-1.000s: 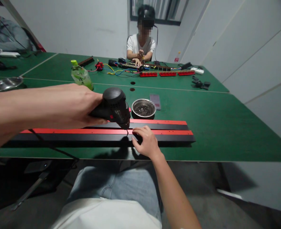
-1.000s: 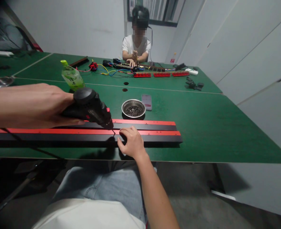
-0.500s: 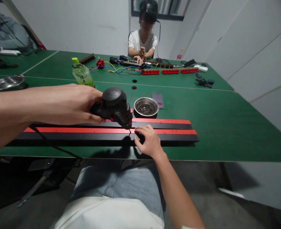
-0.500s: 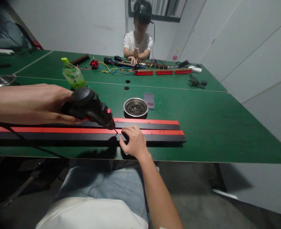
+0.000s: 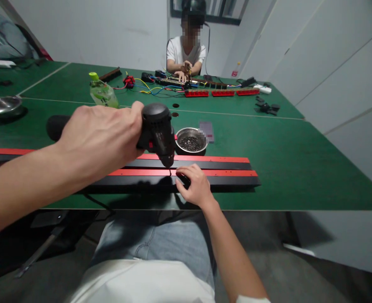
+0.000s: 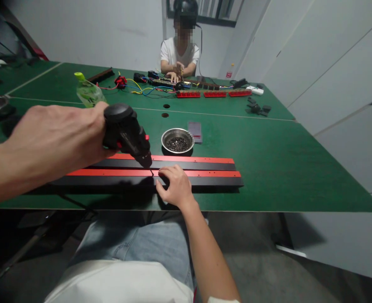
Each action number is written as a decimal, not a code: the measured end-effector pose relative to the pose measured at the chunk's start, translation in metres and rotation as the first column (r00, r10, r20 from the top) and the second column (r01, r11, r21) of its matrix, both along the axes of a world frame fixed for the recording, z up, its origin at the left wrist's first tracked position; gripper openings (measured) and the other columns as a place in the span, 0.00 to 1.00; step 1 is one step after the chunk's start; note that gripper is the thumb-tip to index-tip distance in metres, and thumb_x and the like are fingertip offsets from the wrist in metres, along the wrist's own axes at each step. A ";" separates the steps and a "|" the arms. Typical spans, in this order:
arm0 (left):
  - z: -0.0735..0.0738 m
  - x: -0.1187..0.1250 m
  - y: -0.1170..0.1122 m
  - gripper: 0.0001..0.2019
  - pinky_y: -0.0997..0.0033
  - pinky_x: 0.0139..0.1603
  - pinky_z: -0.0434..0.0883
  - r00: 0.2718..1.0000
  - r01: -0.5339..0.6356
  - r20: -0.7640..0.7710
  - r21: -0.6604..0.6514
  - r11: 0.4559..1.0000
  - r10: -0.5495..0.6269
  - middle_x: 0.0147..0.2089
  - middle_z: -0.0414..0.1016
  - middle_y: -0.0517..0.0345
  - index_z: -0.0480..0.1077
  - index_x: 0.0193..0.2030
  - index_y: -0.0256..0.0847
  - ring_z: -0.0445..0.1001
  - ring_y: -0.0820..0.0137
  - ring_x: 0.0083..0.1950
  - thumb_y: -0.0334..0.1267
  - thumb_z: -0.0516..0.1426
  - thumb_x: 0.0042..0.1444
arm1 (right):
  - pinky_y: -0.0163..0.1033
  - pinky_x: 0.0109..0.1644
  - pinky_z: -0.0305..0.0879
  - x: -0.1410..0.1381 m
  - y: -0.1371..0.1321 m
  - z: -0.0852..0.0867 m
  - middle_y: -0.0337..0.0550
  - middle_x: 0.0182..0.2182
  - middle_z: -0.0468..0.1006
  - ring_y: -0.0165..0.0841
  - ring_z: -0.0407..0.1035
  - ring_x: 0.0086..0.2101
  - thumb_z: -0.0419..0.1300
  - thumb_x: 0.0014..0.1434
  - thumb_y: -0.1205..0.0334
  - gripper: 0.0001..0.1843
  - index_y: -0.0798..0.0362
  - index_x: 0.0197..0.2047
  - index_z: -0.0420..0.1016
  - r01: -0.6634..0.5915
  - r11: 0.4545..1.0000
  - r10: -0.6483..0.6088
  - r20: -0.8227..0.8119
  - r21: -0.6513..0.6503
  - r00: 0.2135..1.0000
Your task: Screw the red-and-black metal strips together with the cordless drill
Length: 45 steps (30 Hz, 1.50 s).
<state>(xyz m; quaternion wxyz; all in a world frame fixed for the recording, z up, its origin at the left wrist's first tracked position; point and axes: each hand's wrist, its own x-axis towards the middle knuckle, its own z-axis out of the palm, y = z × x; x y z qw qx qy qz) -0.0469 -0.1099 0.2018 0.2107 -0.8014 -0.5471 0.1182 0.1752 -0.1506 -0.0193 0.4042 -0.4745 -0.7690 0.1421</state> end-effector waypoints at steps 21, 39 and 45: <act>0.027 0.007 0.022 0.29 0.69 0.40 0.64 0.990 0.125 0.101 -0.279 0.952 -0.100 0.35 0.73 0.57 0.69 0.65 0.50 0.73 0.65 0.32 0.65 0.51 0.67 | 0.52 0.53 0.74 0.002 0.000 0.001 0.48 0.46 0.86 0.45 0.74 0.46 0.66 0.62 0.64 0.11 0.51 0.48 0.82 -0.009 1.000 0.009 -0.027 -0.001 1.000; -0.002 0.000 0.005 0.21 0.28 0.56 0.72 0.985 0.075 0.164 -0.081 0.994 -0.061 0.43 0.75 0.39 0.64 0.59 0.33 0.79 0.34 0.56 0.47 0.52 0.67 | 0.52 0.53 0.74 0.001 0.000 0.001 0.49 0.45 0.86 0.45 0.74 0.45 0.65 0.63 0.63 0.10 0.52 0.48 0.82 -0.007 1.000 0.007 -0.033 0.005 0.999; 0.004 -0.002 0.006 0.27 0.37 0.48 0.76 0.998 0.058 0.006 -0.106 0.993 -0.058 0.40 0.76 0.40 0.62 0.61 0.29 0.82 0.33 0.48 0.53 0.55 0.68 | 0.51 0.53 0.74 0.001 -0.001 0.001 0.49 0.45 0.85 0.44 0.74 0.45 0.64 0.63 0.63 0.10 0.52 0.48 0.82 0.003 1.000 -0.003 -0.030 0.009 1.000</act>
